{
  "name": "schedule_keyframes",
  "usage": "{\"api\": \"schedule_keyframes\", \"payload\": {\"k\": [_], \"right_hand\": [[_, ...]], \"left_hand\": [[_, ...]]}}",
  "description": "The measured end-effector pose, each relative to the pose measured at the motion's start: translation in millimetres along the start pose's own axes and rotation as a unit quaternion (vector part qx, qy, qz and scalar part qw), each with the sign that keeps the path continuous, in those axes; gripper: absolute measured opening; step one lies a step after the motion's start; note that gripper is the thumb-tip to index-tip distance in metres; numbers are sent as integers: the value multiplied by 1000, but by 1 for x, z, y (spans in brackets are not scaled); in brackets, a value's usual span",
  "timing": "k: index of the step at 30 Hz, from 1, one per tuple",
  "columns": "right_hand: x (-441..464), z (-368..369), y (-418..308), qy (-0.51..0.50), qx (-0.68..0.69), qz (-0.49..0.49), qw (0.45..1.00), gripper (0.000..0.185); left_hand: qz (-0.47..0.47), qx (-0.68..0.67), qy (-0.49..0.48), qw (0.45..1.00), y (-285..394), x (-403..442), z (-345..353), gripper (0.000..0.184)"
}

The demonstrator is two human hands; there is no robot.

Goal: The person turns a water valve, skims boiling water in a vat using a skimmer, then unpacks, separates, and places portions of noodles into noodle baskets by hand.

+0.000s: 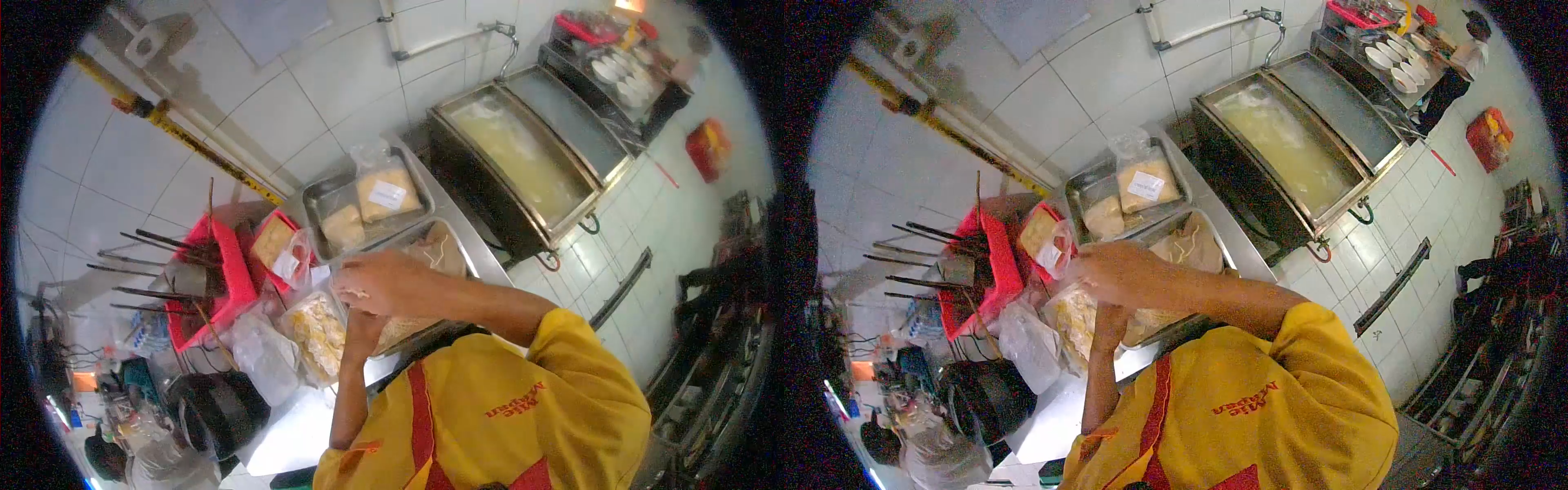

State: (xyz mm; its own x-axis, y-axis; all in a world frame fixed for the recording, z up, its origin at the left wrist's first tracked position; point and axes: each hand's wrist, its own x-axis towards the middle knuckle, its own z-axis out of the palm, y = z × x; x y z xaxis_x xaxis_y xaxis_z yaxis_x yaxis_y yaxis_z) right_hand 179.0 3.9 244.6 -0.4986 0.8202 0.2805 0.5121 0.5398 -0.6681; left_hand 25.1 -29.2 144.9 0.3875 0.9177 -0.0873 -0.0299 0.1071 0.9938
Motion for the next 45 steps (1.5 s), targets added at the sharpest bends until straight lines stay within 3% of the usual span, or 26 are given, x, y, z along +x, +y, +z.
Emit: {"api": "schedule_keyframes", "payload": {"k": [2,4,6,7,8,9,10,11,12,14,16,19,23,25,26,28,31,32,34,35,37,38,40,42,44,45], "right_hand": [[-2,-6,-4,-24,-22,-6,999,17],[-1,-20,-13,-44,-49,-15,998,17],[-3,-31,-26,36,56,-71,995,15],[-1,-28,-22,34,56,-71,995,15],[3,-24,-14,-34,-23,-27,999,15],[6,-22,-9,-103,-102,16,989,15],[5,-23,-13,-106,-99,10,989,15],[3,-29,-18,-73,-145,-11,987,17],[3,-31,-24,-42,-185,-37,981,19],[8,-31,-29,-20,-169,-59,984,18],[16,-35,-36,9,-160,-71,984,18],[26,-51,-50,122,-48,-120,984,15],[31,-63,-56,115,-17,-117,986,13],[27,-65,-57,82,18,-90,992,19],[25,-60,-51,76,20,-95,992,19],[18,-31,-20,-10,56,10,998,25],[-13,49,47,-148,-81,120,978,60],[-26,79,65,-182,-88,149,968,72],[-52,136,99,-226,-134,195,945,80],[-70,167,126,-224,-155,194,942,83],[-72,172,121,-217,-275,186,918,77],[-74,175,131,-220,-275,168,921,77],[-81,179,162,-175,-178,194,949,68],[-81,177,177,-148,-122,227,955,64],[-70,153,165,-74,-34,204,976,56],[-62,140,158,-72,-38,214,973,56]], "left_hand": [[-31,54,-51,997,-15,2,-10,55],[99,319,-10,942,-33,7,-18,53],[107,309,-8,945,-23,6,-15,44],[116,301,-9,946,-18,6,-14,35],[116,301,-6,947,-21,5,-15,35],[33,190,-19,981,-26,5,-16,33],[-50,77,-28,995,-32,4,-19,30],[-49,78,-16,996,-43,7,-25,30],[35,209,-20,977,-58,11,-34,27],[95,344,-5,934,-54,3,-38,24],[75,73,16,994,-23,5,-22,22],[13,66,1,998,-25,12,-25,26],[-8,146,15,989,-12,3,-29,35],[-86,377,-20,922,-21,-6,-41,45],[-87,375,-13,923,-37,-13,-51,45],[-9,472,-64,879,-70,-26,-72,53],[-113,446,-70,885,-41,-38,-79,55],[-124,446,-41,885,-51,-42,-87,55],[2,396,24,918,-75,-51,-115,41],[-10,405,71,912,-62,-59,-124,41],[-54,220,205,952,-27,-71,-134,33],[-53,222,223,948,-24,-78,-148,33],[-30,274,367,889,-25,-97,-179,29],[-10,237,411,880,-44,-117,-212,23],[-93,206,461,858,-58,-138,-237,23],[-58,327,491,806,-71,-145,-256,22]]}}
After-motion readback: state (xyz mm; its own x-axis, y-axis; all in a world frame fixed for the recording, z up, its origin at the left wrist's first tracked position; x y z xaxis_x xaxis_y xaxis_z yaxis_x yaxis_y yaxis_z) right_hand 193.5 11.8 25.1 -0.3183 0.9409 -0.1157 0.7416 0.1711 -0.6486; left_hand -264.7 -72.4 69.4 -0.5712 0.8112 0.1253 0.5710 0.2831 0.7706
